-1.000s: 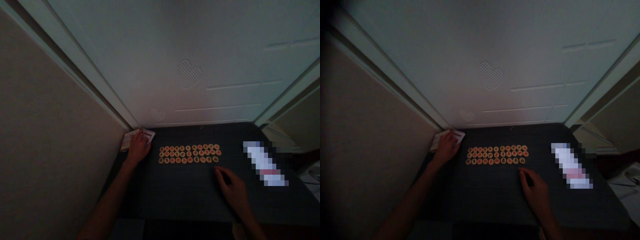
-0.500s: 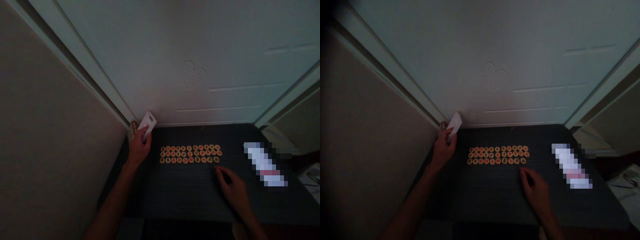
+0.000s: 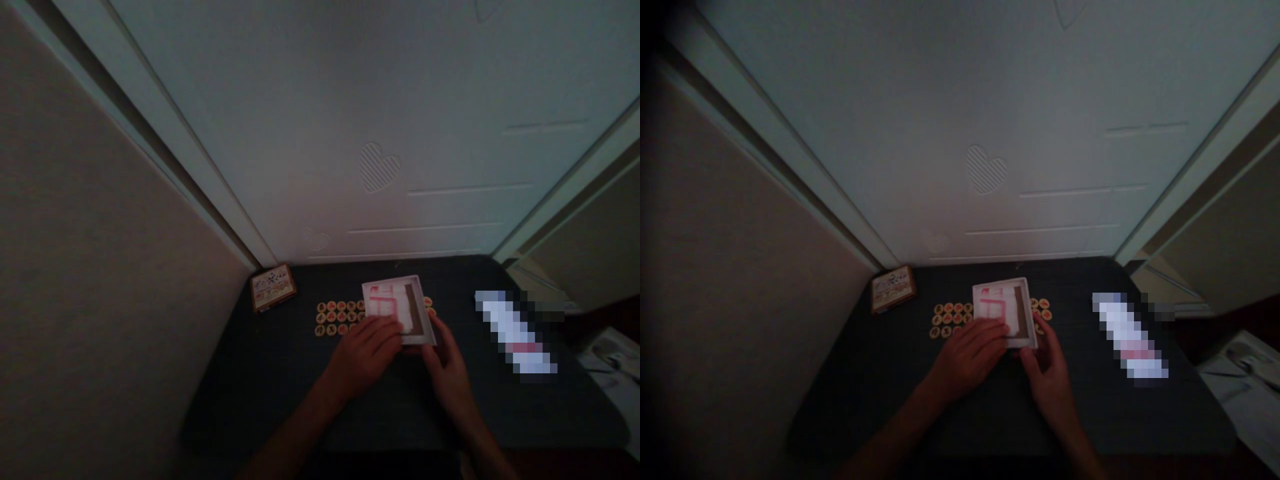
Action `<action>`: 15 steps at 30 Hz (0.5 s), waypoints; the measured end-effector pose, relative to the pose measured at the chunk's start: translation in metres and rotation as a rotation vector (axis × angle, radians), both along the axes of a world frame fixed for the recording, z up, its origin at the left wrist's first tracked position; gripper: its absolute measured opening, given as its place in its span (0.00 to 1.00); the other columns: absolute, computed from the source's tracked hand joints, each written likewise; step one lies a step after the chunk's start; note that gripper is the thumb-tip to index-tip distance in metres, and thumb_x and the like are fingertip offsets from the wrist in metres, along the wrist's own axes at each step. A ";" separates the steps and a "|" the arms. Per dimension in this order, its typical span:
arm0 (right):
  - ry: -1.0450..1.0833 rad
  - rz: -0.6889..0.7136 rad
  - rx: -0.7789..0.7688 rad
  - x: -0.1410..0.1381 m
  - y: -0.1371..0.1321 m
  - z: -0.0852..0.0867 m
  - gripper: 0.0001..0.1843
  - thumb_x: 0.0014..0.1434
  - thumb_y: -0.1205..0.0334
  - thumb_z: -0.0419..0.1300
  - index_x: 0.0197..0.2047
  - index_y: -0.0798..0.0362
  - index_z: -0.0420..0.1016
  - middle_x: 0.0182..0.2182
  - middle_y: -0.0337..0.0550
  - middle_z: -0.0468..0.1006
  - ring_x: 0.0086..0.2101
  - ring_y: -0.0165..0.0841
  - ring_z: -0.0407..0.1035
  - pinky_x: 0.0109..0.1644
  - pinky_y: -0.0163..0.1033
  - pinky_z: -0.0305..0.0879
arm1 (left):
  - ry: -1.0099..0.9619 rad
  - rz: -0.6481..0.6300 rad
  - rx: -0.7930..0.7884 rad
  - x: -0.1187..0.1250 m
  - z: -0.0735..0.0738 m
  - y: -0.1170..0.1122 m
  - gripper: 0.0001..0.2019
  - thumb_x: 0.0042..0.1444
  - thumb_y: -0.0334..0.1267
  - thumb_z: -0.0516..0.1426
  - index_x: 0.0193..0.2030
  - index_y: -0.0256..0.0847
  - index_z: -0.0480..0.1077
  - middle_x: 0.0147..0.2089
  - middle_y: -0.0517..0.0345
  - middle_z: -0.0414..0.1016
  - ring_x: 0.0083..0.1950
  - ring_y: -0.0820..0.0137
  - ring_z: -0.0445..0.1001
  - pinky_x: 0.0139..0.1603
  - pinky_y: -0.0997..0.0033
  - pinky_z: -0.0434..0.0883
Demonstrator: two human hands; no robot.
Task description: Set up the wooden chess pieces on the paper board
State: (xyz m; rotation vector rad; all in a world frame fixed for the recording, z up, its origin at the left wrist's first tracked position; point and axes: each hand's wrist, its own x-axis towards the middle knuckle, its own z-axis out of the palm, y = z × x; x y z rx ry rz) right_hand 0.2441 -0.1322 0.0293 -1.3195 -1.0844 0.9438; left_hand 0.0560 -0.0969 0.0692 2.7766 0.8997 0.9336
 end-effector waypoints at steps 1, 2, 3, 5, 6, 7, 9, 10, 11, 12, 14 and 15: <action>-0.035 -0.067 -0.026 -0.003 0.004 0.003 0.33 0.60 0.46 0.64 0.65 0.51 0.67 0.56 0.53 0.78 0.50 0.46 0.77 0.54 0.50 0.75 | 0.000 -0.024 0.042 0.003 -0.002 -0.003 0.10 0.68 0.33 0.55 0.52 0.43 0.74 0.59 0.55 0.79 0.64 0.67 0.73 0.69 0.60 0.67; -0.055 -0.098 -0.057 -0.004 0.007 0.006 0.32 0.60 0.45 0.64 0.63 0.52 0.69 0.56 0.53 0.78 0.52 0.47 0.75 0.55 0.50 0.74 | -0.004 -0.041 0.079 0.003 -0.003 -0.004 0.09 0.68 0.35 0.56 0.52 0.42 0.74 0.59 0.55 0.79 0.65 0.66 0.73 0.70 0.60 0.67; -0.061 -0.108 -0.089 -0.004 0.009 0.007 0.32 0.59 0.45 0.64 0.62 0.52 0.70 0.56 0.52 0.78 0.52 0.47 0.75 0.55 0.49 0.74 | -0.017 -0.046 0.108 -0.002 -0.002 -0.003 0.09 0.67 0.37 0.58 0.52 0.42 0.74 0.60 0.54 0.78 0.65 0.65 0.72 0.70 0.59 0.66; -0.040 -0.082 -0.149 0.002 0.010 0.008 0.32 0.60 0.44 0.63 0.62 0.52 0.70 0.56 0.51 0.78 0.50 0.47 0.76 0.50 0.47 0.76 | -0.051 0.000 0.125 -0.024 0.002 0.006 0.15 0.64 0.44 0.60 0.54 0.41 0.72 0.62 0.50 0.76 0.67 0.61 0.70 0.70 0.54 0.66; -0.027 -0.069 -0.174 0.007 0.009 0.008 0.33 0.60 0.44 0.63 0.64 0.51 0.69 0.56 0.51 0.78 0.48 0.46 0.77 0.46 0.46 0.77 | -0.078 0.087 0.123 -0.041 0.005 0.014 0.16 0.64 0.43 0.61 0.56 0.41 0.71 0.63 0.48 0.74 0.68 0.59 0.69 0.70 0.51 0.66; -0.024 -0.058 -0.197 0.012 0.007 0.007 0.34 0.60 0.44 0.63 0.65 0.50 0.67 0.56 0.51 0.78 0.47 0.46 0.78 0.43 0.44 0.78 | -0.110 0.213 0.111 -0.060 0.008 0.024 0.17 0.64 0.41 0.60 0.57 0.41 0.70 0.64 0.46 0.73 0.68 0.57 0.68 0.69 0.49 0.66; -0.050 -0.020 -0.222 0.022 0.001 0.006 0.34 0.60 0.45 0.63 0.66 0.48 0.67 0.56 0.50 0.78 0.45 0.45 0.79 0.40 0.43 0.78 | -0.147 0.543 0.048 -0.103 0.013 0.046 0.18 0.64 0.42 0.59 0.58 0.42 0.69 0.66 0.45 0.69 0.70 0.54 0.65 0.69 0.46 0.64; -0.073 0.015 -0.225 0.026 -0.002 0.005 0.32 0.60 0.46 0.63 0.65 0.48 0.68 0.56 0.49 0.79 0.45 0.45 0.79 0.40 0.43 0.77 | -0.142 0.716 -0.005 -0.123 0.013 0.058 0.20 0.63 0.45 0.59 0.59 0.41 0.68 0.67 0.43 0.67 0.70 0.52 0.64 0.70 0.44 0.62; -0.097 0.066 -0.226 0.028 -0.005 0.003 0.30 0.61 0.46 0.63 0.63 0.48 0.70 0.55 0.49 0.79 0.45 0.44 0.79 0.40 0.43 0.77 | -0.114 0.862 -0.083 -0.140 0.012 0.069 0.24 0.62 0.49 0.59 0.61 0.40 0.67 0.68 0.41 0.66 0.70 0.50 0.64 0.70 0.43 0.62; -0.118 0.128 -0.226 0.030 -0.008 0.002 0.27 0.61 0.47 0.62 0.61 0.48 0.72 0.54 0.48 0.80 0.44 0.43 0.79 0.42 0.43 0.77 | -0.091 0.988 -0.165 -0.155 0.009 0.078 0.28 0.62 0.52 0.59 0.63 0.39 0.65 0.68 0.39 0.65 0.68 0.48 0.65 0.69 0.42 0.62; -0.148 0.247 -0.230 0.027 -0.012 -0.003 0.22 0.63 0.48 0.61 0.57 0.49 0.76 0.50 0.46 0.82 0.43 0.42 0.79 0.44 0.43 0.77 | -0.062 1.148 -0.334 -0.172 0.000 0.093 0.32 0.63 0.56 0.55 0.66 0.36 0.63 0.64 0.38 0.69 0.64 0.47 0.69 0.66 0.44 0.65; -0.161 0.288 -0.236 0.024 -0.014 -0.006 0.21 0.64 0.49 0.60 0.55 0.49 0.77 0.47 0.45 0.83 0.42 0.41 0.79 0.44 0.43 0.76 | -0.040 1.196 -0.400 -0.175 -0.005 0.098 0.35 0.61 0.59 0.55 0.66 0.35 0.62 0.63 0.37 0.70 0.63 0.47 0.70 0.65 0.45 0.66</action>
